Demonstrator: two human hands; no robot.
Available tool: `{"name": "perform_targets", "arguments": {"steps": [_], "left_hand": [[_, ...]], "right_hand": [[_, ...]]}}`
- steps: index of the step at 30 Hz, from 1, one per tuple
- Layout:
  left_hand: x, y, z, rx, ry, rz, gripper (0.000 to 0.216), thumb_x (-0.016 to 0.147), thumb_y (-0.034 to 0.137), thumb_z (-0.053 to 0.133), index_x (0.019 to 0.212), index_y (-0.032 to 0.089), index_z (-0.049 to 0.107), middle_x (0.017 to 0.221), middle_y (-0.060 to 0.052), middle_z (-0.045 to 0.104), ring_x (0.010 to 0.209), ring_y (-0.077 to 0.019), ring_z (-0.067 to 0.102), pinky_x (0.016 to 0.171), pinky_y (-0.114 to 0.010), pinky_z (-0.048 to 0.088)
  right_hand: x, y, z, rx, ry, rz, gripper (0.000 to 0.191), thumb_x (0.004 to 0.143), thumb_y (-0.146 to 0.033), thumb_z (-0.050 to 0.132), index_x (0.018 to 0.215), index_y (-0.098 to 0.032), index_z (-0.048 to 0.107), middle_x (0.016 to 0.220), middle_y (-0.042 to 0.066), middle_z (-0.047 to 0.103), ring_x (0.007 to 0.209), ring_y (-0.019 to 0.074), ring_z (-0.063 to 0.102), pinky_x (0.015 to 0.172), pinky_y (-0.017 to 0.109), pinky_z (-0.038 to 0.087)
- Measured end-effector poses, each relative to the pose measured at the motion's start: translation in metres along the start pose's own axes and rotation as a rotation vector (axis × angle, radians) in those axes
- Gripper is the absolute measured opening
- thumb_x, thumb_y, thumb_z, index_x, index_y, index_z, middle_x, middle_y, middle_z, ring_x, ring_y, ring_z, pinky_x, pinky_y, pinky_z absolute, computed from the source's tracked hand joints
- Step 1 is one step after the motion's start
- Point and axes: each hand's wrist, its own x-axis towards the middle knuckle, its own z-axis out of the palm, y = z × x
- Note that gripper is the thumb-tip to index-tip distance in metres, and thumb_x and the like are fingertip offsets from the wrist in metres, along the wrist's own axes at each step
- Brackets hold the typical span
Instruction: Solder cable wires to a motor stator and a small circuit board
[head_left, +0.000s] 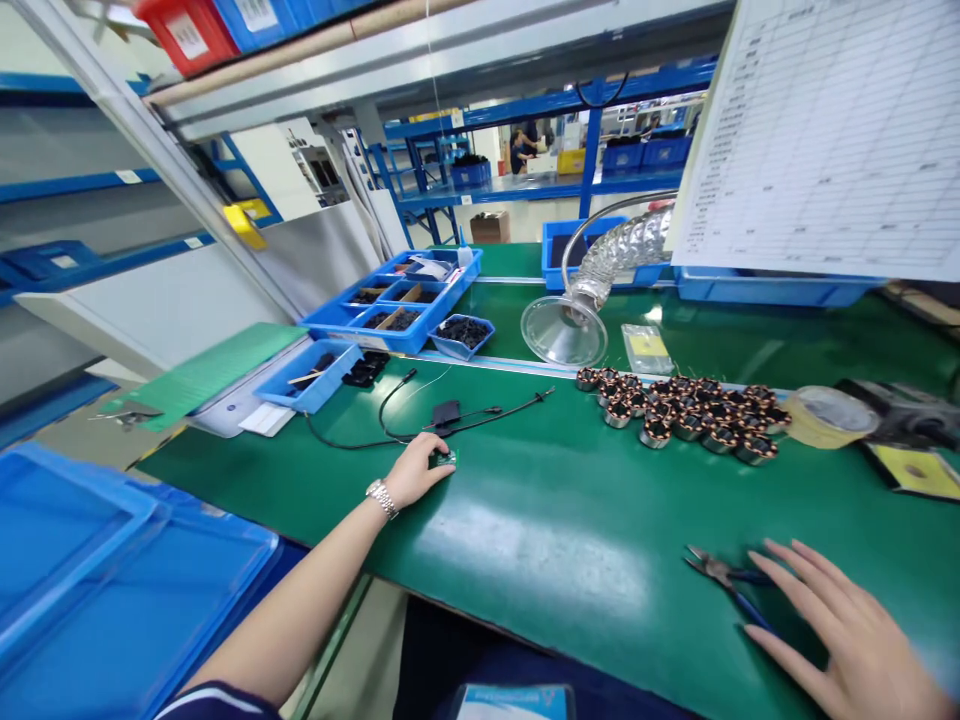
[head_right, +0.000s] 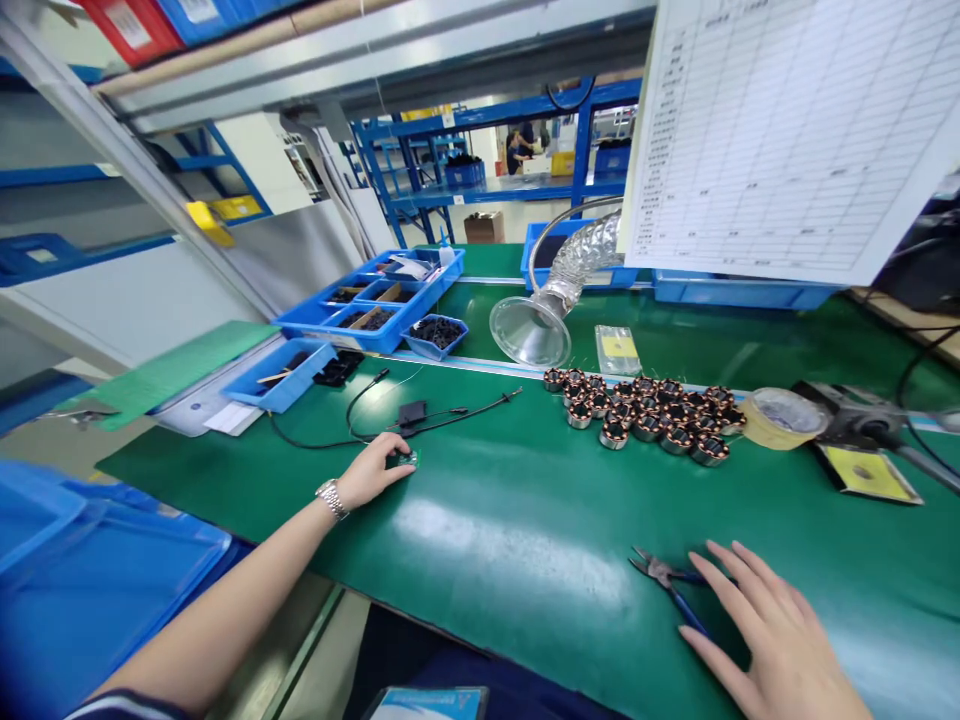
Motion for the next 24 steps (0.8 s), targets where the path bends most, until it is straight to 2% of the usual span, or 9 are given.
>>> {"name": "perform_targets", "arguments": {"steps": [3,6,10,14,17,20,22,24], "left_hand": [[0.0,0.004,0.001,-0.035,0.027,-0.017,0.023,0.071,0.032,0.054,0.088,0.017,0.053,0.09,-0.007,0.055,0.085,-0.0222,0.053,0.08,-0.037,0.044],[0.005,0.005,-0.004,-0.064,0.026,-0.034,0.031,0.064,0.035,0.061,0.088,0.016,0.057,0.088,-0.009,0.056,0.083,-0.0248,0.053,0.077,-0.04,0.044],[0.016,0.006,-0.01,-0.1,0.005,-0.086,0.026,0.051,0.034,0.069,0.068,0.017,0.059,0.076,-0.005,0.055,0.072,-0.0232,0.053,0.07,-0.037,0.044],[0.018,0.007,-0.009,-0.154,0.051,-0.163,0.027,0.044,0.026,0.073,0.062,0.018,0.055,0.069,-0.001,0.051,0.07,-0.02,0.051,0.068,-0.033,0.043],[0.009,0.011,-0.004,-0.219,0.107,-0.216,0.025,0.049,0.023,0.07,0.065,0.019,0.051,0.061,0.003,0.048,0.064,-0.0171,0.05,0.065,-0.03,0.041],[-0.01,0.028,0.006,-0.353,0.134,-0.235,0.023,0.057,0.027,0.065,0.072,0.02,0.049,0.06,0.004,0.049,0.059,-0.0149,0.05,0.06,-0.028,0.042],[-0.025,0.048,0.018,-0.492,0.115,-0.232,0.025,0.064,0.034,0.06,0.079,0.019,0.048,0.066,0.002,0.053,0.061,-0.0148,0.054,0.057,-0.027,0.045],[-0.039,0.075,0.033,-0.64,0.067,-0.229,0.029,0.07,0.038,0.055,0.089,0.018,0.046,0.072,-0.001,0.056,0.063,-0.0151,0.058,0.056,-0.027,0.048]], "right_hand": [[-0.009,-0.005,0.001,-0.15,-0.021,0.021,0.071,0.074,-0.062,0.047,0.13,-0.019,0.038,0.131,0.013,0.043,0.118,0.0352,0.041,0.087,0.054,0.039],[-0.012,-0.014,0.003,-0.211,-0.013,0.036,0.064,0.079,-0.056,0.042,0.132,-0.021,0.035,0.129,0.012,0.046,0.113,0.0318,0.046,0.085,0.051,0.039],[-0.01,-0.018,0.005,-0.214,0.052,0.051,0.054,0.085,-0.051,0.032,0.127,-0.019,0.041,0.117,0.012,0.055,0.103,0.0306,0.052,0.081,0.05,0.039],[-0.011,-0.014,0.009,-0.15,0.036,0.067,0.052,0.085,-0.051,0.029,0.124,-0.02,0.044,0.112,0.012,0.056,0.1,0.0319,0.052,0.077,0.048,0.04],[-0.014,-0.011,0.013,-0.058,0.009,0.095,0.051,0.085,-0.05,0.031,0.121,-0.02,0.047,0.106,0.012,0.057,0.093,0.0301,0.055,0.077,0.046,0.042],[-0.01,-0.019,0.01,0.108,0.046,0.218,0.052,0.085,-0.051,0.031,0.12,-0.016,0.046,0.103,0.013,0.057,0.089,0.0279,0.057,0.078,0.042,0.046],[0.001,-0.034,0.002,0.25,0.063,0.324,0.051,0.083,-0.053,0.036,0.118,-0.016,0.044,0.099,0.012,0.059,0.085,0.0252,0.06,0.072,0.036,0.05],[0.017,-0.057,-0.011,0.397,0.033,0.366,0.049,0.081,-0.052,0.043,0.116,-0.018,0.043,0.093,0.009,0.062,0.079,0.0215,0.062,0.066,0.03,0.052]]}}
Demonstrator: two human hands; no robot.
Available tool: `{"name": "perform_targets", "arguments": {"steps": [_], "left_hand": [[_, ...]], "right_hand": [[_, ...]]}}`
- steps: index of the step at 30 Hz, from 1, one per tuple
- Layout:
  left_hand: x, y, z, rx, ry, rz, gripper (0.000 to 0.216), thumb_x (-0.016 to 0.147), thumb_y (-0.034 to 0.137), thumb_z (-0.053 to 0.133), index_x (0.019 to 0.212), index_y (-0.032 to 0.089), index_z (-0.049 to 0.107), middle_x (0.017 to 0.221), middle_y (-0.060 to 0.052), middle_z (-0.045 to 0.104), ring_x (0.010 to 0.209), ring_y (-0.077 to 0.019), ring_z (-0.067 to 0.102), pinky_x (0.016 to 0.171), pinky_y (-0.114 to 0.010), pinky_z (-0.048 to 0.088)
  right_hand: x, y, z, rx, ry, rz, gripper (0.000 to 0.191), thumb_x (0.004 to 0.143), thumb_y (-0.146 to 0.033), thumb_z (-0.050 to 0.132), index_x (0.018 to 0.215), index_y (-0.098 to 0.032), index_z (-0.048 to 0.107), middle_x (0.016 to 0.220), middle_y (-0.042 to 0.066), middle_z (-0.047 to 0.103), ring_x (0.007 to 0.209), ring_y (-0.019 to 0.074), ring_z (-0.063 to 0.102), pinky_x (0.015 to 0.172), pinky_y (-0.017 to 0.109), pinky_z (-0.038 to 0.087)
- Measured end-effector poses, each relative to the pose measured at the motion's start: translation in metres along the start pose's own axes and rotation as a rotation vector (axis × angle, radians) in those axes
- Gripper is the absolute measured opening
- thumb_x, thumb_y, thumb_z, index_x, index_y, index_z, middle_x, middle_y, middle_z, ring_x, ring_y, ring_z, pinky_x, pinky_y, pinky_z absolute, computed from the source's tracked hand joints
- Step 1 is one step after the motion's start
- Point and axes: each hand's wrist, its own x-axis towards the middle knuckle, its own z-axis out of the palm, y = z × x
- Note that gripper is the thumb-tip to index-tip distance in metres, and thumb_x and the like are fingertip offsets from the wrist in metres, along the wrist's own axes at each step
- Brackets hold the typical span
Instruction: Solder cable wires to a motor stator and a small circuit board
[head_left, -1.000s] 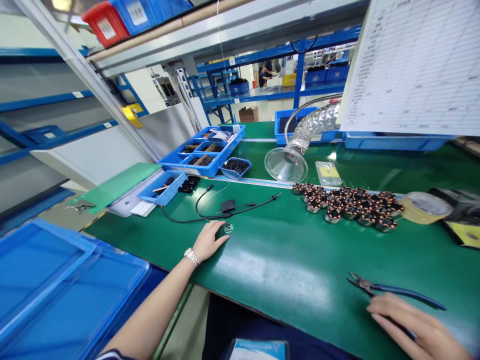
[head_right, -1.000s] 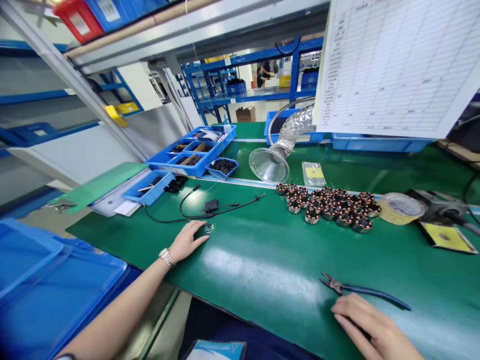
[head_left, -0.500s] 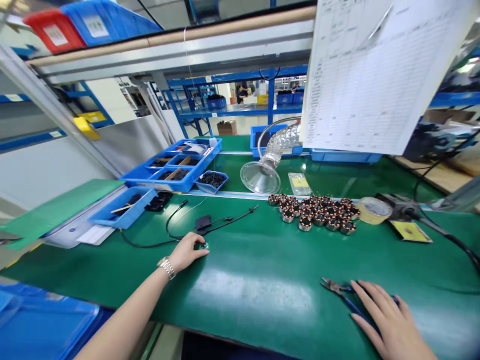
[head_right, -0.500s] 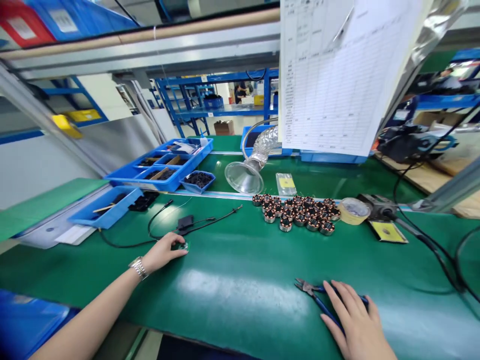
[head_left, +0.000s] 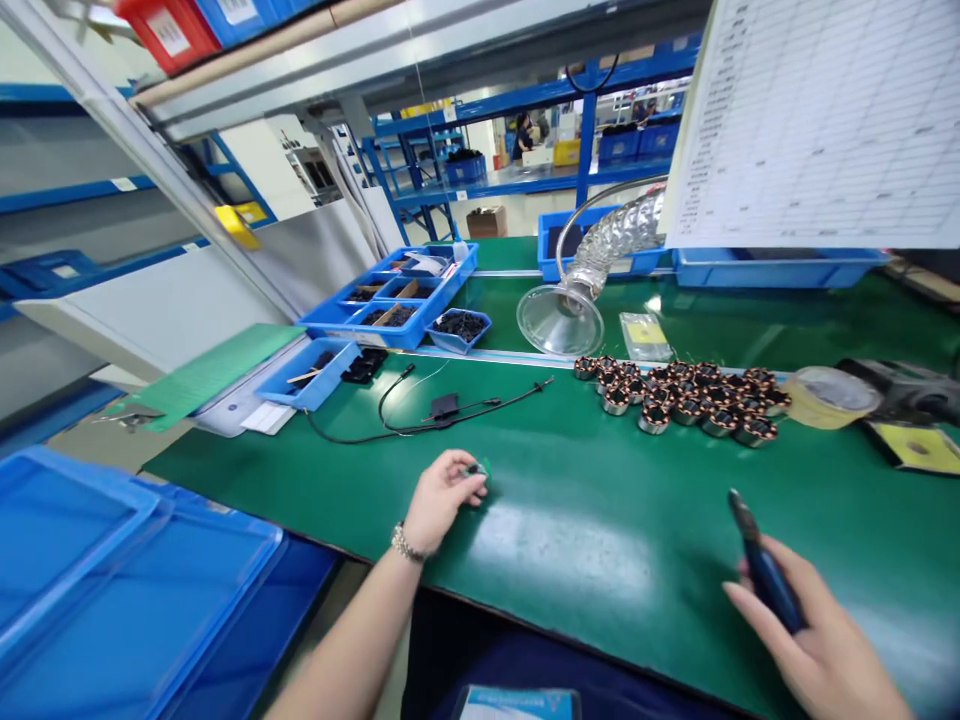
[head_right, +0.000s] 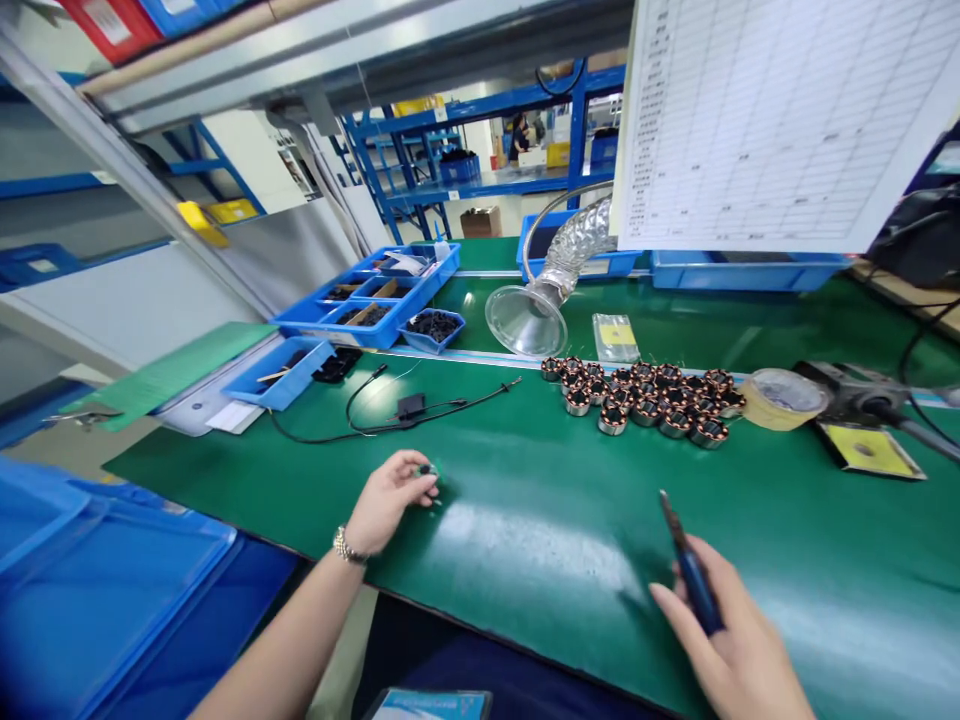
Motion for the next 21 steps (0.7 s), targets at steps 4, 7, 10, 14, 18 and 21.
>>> {"name": "perform_targets", "arguments": {"steps": [4,7,10,14,18,21], "left_hand": [[-0.033,0.023,0.047,-0.41,-0.134,-0.067,0.031,0.071,0.032,0.061,0.094,0.014,0.052,0.07,-0.002,0.058,0.059,-0.0122,0.057,0.055,-0.024,0.047],[-0.045,0.04,0.059,-0.521,-0.198,-0.073,0.027,0.07,0.027,0.065,0.092,0.014,0.057,0.064,0.0,0.057,0.056,-0.0103,0.056,0.055,-0.022,0.046],[-0.05,0.049,0.059,-0.472,-0.206,-0.024,0.023,0.07,0.024,0.064,0.09,0.015,0.059,0.063,0.001,0.057,0.055,-0.0098,0.055,0.054,-0.021,0.046],[-0.051,0.051,0.057,-0.41,-0.212,0.016,0.021,0.071,0.023,0.062,0.091,0.015,0.06,0.062,0.001,0.057,0.054,-0.0094,0.055,0.053,-0.02,0.046],[-0.052,0.051,0.06,-0.382,-0.26,0.014,0.022,0.072,0.023,0.061,0.092,0.015,0.059,0.059,0.001,0.057,0.054,-0.0098,0.054,0.052,-0.02,0.046],[-0.051,0.053,0.061,-0.376,-0.252,0.018,0.022,0.072,0.023,0.062,0.092,0.015,0.06,0.058,0.001,0.057,0.054,-0.0102,0.054,0.052,-0.021,0.046]], "right_hand": [[0.016,-0.063,0.0,0.222,-0.339,-0.118,0.04,0.085,-0.041,0.046,0.12,-0.022,0.044,0.113,0.008,0.057,0.102,0.019,0.056,0.087,0.03,0.047],[0.021,-0.087,0.003,0.324,-0.469,-0.131,0.039,0.086,-0.039,0.045,0.122,-0.022,0.044,0.118,0.007,0.054,0.108,0.0186,0.052,0.093,0.033,0.044],[0.019,-0.091,0.005,0.372,-0.5,-0.109,0.04,0.087,-0.038,0.045,0.123,-0.022,0.044,0.12,0.008,0.053,0.11,0.0196,0.051,0.095,0.035,0.043],[0.016,-0.088,0.003,0.372,-0.524,-0.097,0.041,0.086,-0.04,0.046,0.124,-0.023,0.043,0.122,0.007,0.052,0.112,0.0197,0.049,0.097,0.036,0.041],[0.014,-0.086,0.001,0.364,-0.521,-0.1,0.041,0.086,-0.039,0.046,0.124,-0.024,0.042,0.123,0.006,0.051,0.114,0.0188,0.048,0.097,0.034,0.041],[0.014,-0.085,0.0,0.362,-0.512,-0.1,0.041,0.087,-0.038,0.046,0.124,-0.022,0.043,0.122,0.007,0.052,0.112,0.019,0.049,0.097,0.034,0.042]]}}
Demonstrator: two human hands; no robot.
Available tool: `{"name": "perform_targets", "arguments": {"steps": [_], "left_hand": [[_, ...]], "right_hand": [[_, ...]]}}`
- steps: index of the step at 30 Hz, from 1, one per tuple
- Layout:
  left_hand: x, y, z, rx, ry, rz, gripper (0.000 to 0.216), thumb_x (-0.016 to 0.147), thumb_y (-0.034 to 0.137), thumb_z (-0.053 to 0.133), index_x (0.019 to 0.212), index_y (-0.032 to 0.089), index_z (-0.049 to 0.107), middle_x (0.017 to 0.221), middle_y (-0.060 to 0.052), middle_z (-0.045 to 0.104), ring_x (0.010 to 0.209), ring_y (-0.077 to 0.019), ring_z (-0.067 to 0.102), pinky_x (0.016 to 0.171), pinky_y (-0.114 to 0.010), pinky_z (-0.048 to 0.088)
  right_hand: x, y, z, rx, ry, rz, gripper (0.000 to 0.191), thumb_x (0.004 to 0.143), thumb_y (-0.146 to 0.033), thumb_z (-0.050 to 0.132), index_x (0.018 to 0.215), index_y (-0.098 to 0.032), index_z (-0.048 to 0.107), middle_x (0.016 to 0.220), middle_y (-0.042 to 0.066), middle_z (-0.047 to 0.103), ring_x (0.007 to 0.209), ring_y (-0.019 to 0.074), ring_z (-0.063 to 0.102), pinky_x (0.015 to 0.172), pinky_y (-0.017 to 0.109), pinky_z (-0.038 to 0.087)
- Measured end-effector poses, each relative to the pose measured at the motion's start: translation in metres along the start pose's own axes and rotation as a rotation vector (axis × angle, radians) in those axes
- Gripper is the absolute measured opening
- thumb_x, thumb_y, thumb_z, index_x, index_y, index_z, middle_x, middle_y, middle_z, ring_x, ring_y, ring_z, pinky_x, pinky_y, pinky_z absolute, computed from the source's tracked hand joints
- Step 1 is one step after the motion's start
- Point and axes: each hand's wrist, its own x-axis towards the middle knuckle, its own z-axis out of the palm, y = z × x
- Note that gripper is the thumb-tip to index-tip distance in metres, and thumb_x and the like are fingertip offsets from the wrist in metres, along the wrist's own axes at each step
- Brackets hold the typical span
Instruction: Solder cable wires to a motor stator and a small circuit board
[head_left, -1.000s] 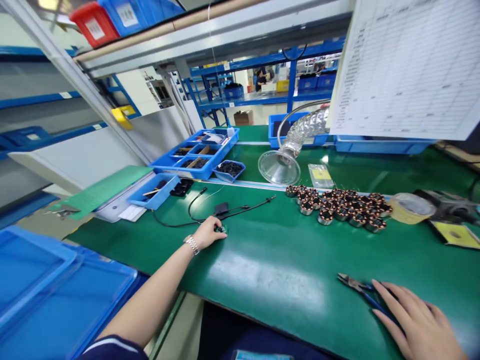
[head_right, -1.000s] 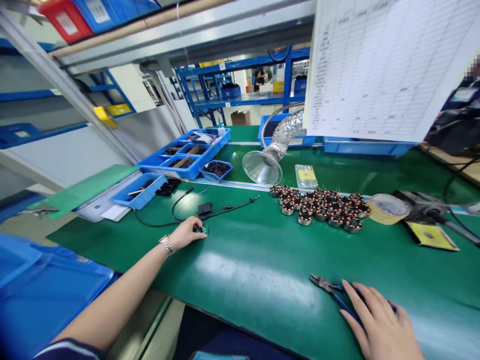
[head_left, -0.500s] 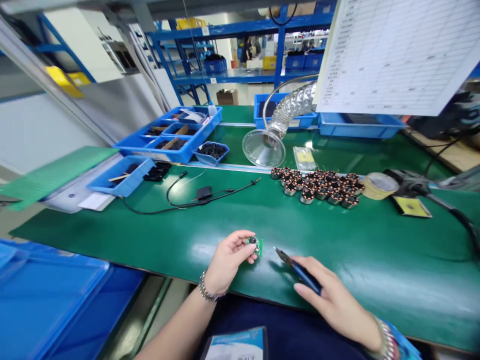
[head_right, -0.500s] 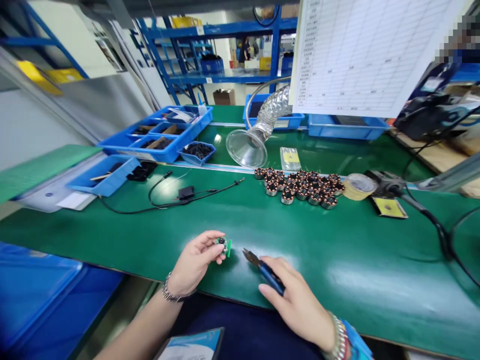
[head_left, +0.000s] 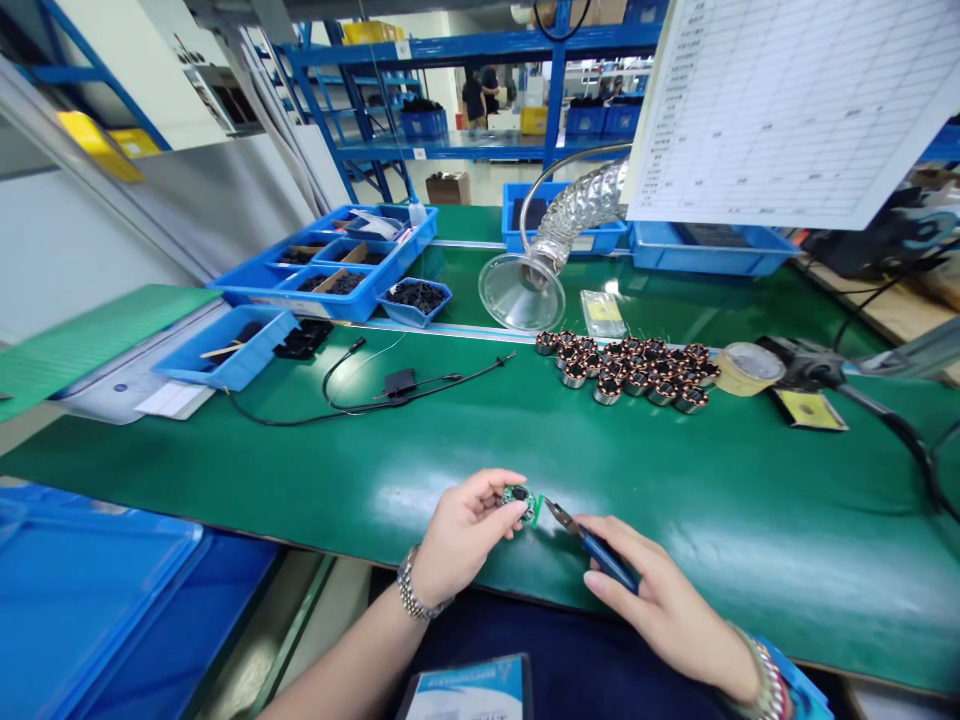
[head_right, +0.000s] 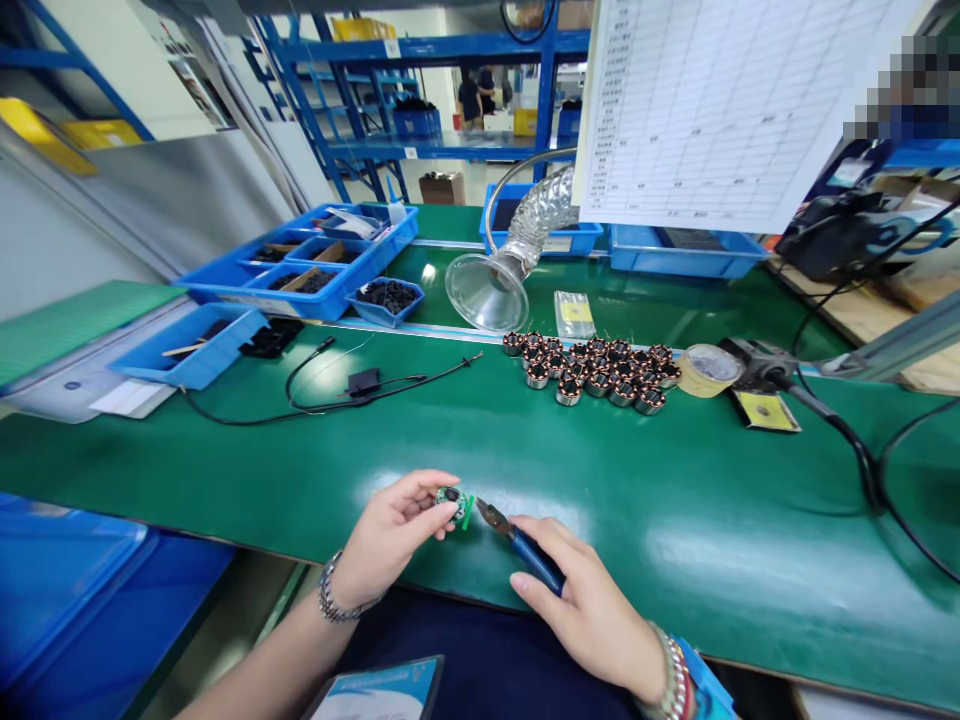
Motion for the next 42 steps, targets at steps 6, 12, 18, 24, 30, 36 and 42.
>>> {"name": "perform_targets", "arguments": {"steps": [6,12,18,24,30,36,42], "left_hand": [[0.001,0.0,0.001,-0.002,-0.008,-0.011,0.023,0.071,0.026,0.064,0.092,0.015,0.06,0.059,0.001,0.056,0.055,-0.0107,0.055,0.052,-0.021,0.046],[0.003,-0.004,0.003,-0.208,-0.093,-0.09,0.026,0.069,0.028,0.069,0.09,0.014,0.06,0.061,0.001,0.057,0.054,-0.0092,0.054,0.052,-0.02,0.043],[0.014,-0.012,0.007,-0.433,-0.153,-0.263,0.035,0.064,0.031,0.072,0.092,0.015,0.056,0.06,0.004,0.051,0.048,-0.0064,0.048,0.047,-0.017,0.037],[0.035,-0.035,-0.005,0.598,-0.112,0.122,0.017,0.076,0.028,0.055,0.088,0.02,0.065,0.073,-0.002,0.061,0.069,-0.0161,0.055,0.068,-0.029,0.044],[0.031,-0.019,0.01,0.607,-0.164,0.216,0.03,0.083,0.042,0.045,0.085,0.021,0.066,0.09,-0.006,0.06,0.086,-0.0199,0.054,0.08,-0.03,0.042],[0.014,-0.017,0.025,0.377,-0.247,-0.017,0.041,0.079,0.053,0.048,0.067,0.016,0.063,0.065,0.0,0.053,0.059,-0.0124,0.043,0.057,-0.022,0.036],[0.008,-0.025,0.018,0.38,-0.214,-0.07,0.041,0.077,0.054,0.05,0.063,0.016,0.059,0.064,0.0,0.051,0.058,-0.0121,0.041,0.057,-0.022,0.033]], "right_hand": [[-0.001,0.001,-0.003,-0.007,0.001,-0.014,0.041,0.086,-0.037,0.047,0.125,-0.023,0.043,0.123,0.006,0.052,0.113,0.0187,0.049,0.096,0.033,0.042],[-0.007,0.006,-0.003,0.073,0.01,0.031,0.043,0.084,-0.041,0.049,0.122,-0.02,0.048,0.12,0.009,0.055,0.109,0.0224,0.052,0.096,0.038,0.042],[-0.008,0.008,-0.005,0.249,-0.064,0.076,0.046,0.083,-0.044,0.049,0.122,-0.02,0.049,0.107,0.009,0.062,0.095,0.02,0.059,0.089,0.036,0.046],[-0.007,0.011,-0.014,0.152,0.078,0.094,0.044,0.084,-0.043,0.049,0.121,-0.021,0.049,0.12,0.008,0.054,0.11,0.0208,0.051,0.098,0.036,0.038],[-0.006,0.004,-0.017,0.081,0.148,0.052,0.037,0.083,-0.034,0.051,0.118,-0.022,0.05,0.116,0.007,0.056,0.106,0.02,0.051,0.093,0.032,0.04],[-0.008,-0.002,-0.015,0.022,0.105,0.025,0.037,0.081,-0.028,0.054,0.117,-0.026,0.047,0.102,0.003,0.057,0.092,0.0163,0.052,0.085,0.03,0.043],[-0.011,0.048,-0.036,-0.538,0.39,0.245,0.043,0.079,-0.026,0.056,0.121,-0.02,0.048,0.103,0.011,0.054,0.091,0.0253,0.051,0.08,0.043,0.044]]}}
